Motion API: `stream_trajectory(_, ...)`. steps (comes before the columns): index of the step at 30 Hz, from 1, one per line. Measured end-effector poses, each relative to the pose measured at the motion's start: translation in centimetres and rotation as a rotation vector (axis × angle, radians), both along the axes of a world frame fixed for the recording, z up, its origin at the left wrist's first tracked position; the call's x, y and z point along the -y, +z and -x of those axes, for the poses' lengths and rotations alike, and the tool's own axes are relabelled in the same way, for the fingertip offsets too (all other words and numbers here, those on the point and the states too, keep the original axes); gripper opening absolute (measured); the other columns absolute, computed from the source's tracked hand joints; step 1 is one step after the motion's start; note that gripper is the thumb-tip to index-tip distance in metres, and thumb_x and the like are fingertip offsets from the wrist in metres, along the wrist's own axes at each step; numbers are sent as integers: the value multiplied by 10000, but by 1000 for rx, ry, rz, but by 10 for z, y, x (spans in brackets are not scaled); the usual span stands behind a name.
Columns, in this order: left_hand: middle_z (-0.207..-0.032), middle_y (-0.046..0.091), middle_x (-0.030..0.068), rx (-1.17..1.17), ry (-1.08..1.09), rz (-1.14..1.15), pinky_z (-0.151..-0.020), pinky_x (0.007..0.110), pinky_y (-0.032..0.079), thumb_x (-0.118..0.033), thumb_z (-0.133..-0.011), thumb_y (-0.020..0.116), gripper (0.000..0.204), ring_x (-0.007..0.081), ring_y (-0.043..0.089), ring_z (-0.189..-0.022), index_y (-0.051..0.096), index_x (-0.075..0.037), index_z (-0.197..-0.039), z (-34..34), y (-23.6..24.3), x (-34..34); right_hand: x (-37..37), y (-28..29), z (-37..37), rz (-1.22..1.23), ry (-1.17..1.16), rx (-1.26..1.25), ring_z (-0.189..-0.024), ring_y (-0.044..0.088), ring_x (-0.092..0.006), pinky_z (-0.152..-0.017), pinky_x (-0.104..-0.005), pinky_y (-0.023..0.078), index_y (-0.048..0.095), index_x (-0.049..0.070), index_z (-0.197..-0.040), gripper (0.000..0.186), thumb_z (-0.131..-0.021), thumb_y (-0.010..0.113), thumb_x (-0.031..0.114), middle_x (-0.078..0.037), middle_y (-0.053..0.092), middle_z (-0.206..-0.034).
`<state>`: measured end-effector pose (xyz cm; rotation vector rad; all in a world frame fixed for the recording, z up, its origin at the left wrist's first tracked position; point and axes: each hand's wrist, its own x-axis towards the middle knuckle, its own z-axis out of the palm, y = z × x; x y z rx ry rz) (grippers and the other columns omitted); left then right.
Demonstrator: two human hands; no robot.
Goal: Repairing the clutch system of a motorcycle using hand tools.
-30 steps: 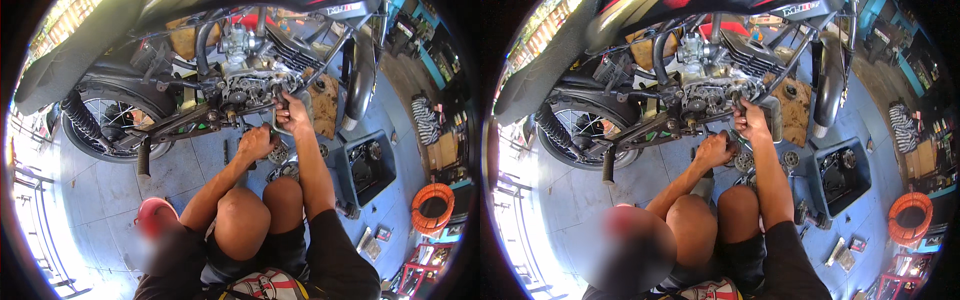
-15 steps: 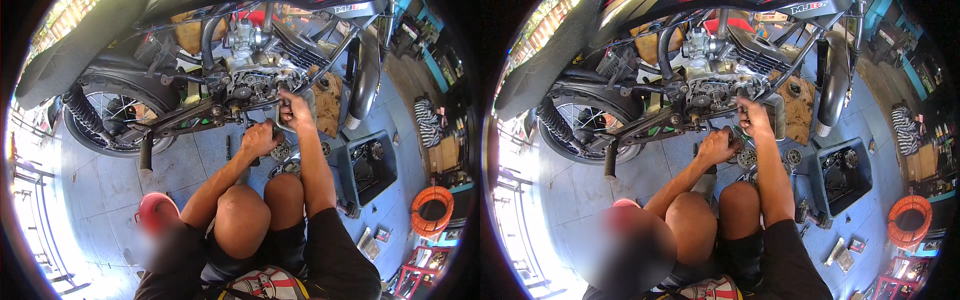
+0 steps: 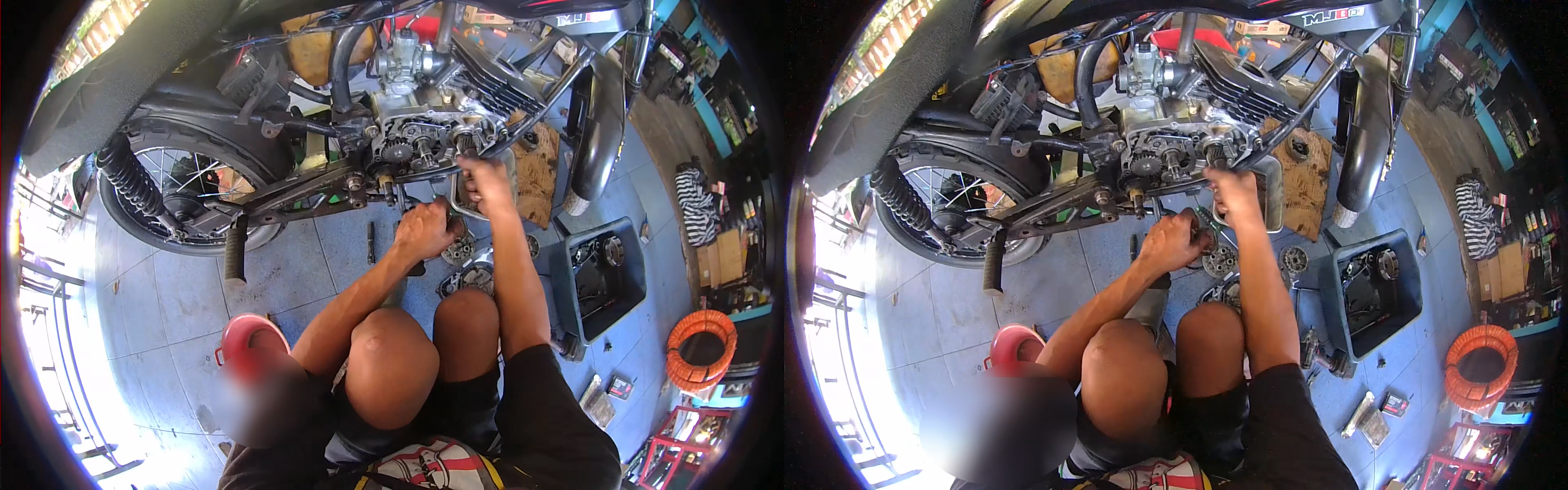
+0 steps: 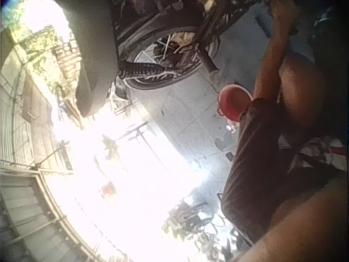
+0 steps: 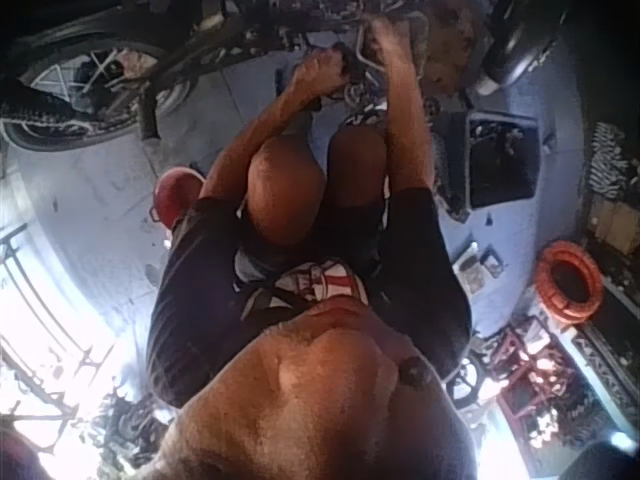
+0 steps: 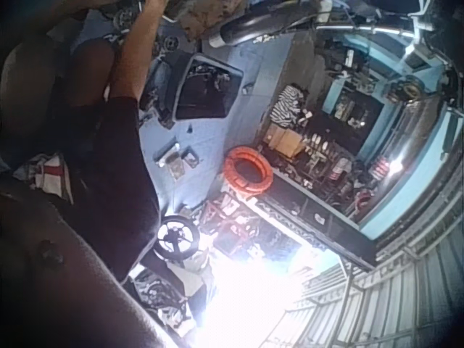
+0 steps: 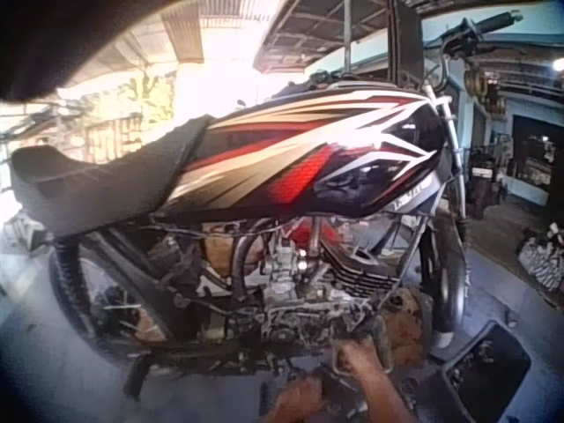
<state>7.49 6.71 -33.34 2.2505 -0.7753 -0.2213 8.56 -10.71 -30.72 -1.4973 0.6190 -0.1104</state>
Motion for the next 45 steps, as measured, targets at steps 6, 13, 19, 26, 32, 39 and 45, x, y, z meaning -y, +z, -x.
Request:
stream_trajectory(6, -782, 677, 272, -6, 26, -56, -749, 521, 556, -318, -821, 691, 370, 465, 680, -796, 618, 27, -933, -1, 2, 3, -22, -1, -5, 1243, -77, -195, -690, 691, -401, -728, -469, 551, 623, -37, -977, 449, -890, 687, 399, -222, 717, -885)
stream_trajectory(13, -858, 682, 304, -34, -31, 1, -788, 540, 553, -312, -808, 667, 411, 477, 680, -827, 605, 55, -980, 1, 8, -2, 2, -3, -7, -471, -64, 22, -391, 374, -58, -359, -234, 222, 636, 47, -998, 306, -912, 667, 339, 22, 498, -614)
stream_trajectory(19, -867, 679, 314, -46, 6, -32, -804, 541, 550, -309, -799, 670, 404, 486, 676, -828, 607, 49, -975, -3, 6, 0, -12, -13, -10, 1215, -96, -120, -751, 710, -353, -689, -456, 549, 655, -34, -936, 396, -887, 678, 358, -210, 706, -815)
stream_trajectory(26, -844, 686, 292, 3, -50, -56, -780, 521, 562, -305, -791, 682, 401, 457, 689, -823, 618, 40, -984, 0, 5, 0, 9, 3, 0, -763, 60, 54, -392, 346, -59, -397, -240, 234, 604, 17, -985, 290, -931, 653, 298, 48, 489, -607)
stream_trajectory(32, -871, 685, 300, -38, -4, -20, -793, 525, 558, -332, -801, 684, 421, 457, 688, -846, 620, 38, -992, -3, 1, 0, -34, -7, -3, 1354, -160, -128, -907, 686, -436, -824, -546, 518, 619, 7, -902, 307, -901, 659, 312, -245, 692, -841)
stream_trajectory(39, -847, 680, 306, 12, -30, -41, -794, 534, 556, -346, -808, 679, 422, 468, 684, -842, 619, 34, -979, -1, 3, 6, 18, 5, -7, -510, 42, -39, -406, 426, -90, -389, -272, 302, 601, 25, -1017, 298, -938, 644, 309, 15, 521, -619)
stream_trajectory(45, -815, 683, 267, -3, 33, 41, -762, 512, 549, -296, -808, 701, 328, 439, 684, -822, 638, -10, -956, -1, 3, -1, -20, -2, -1, 1205, -168, 11, -658, 688, -325, -611, -440, 551, 581, -21, -962, 289, -921, 628, 262, -161, 668, -764)
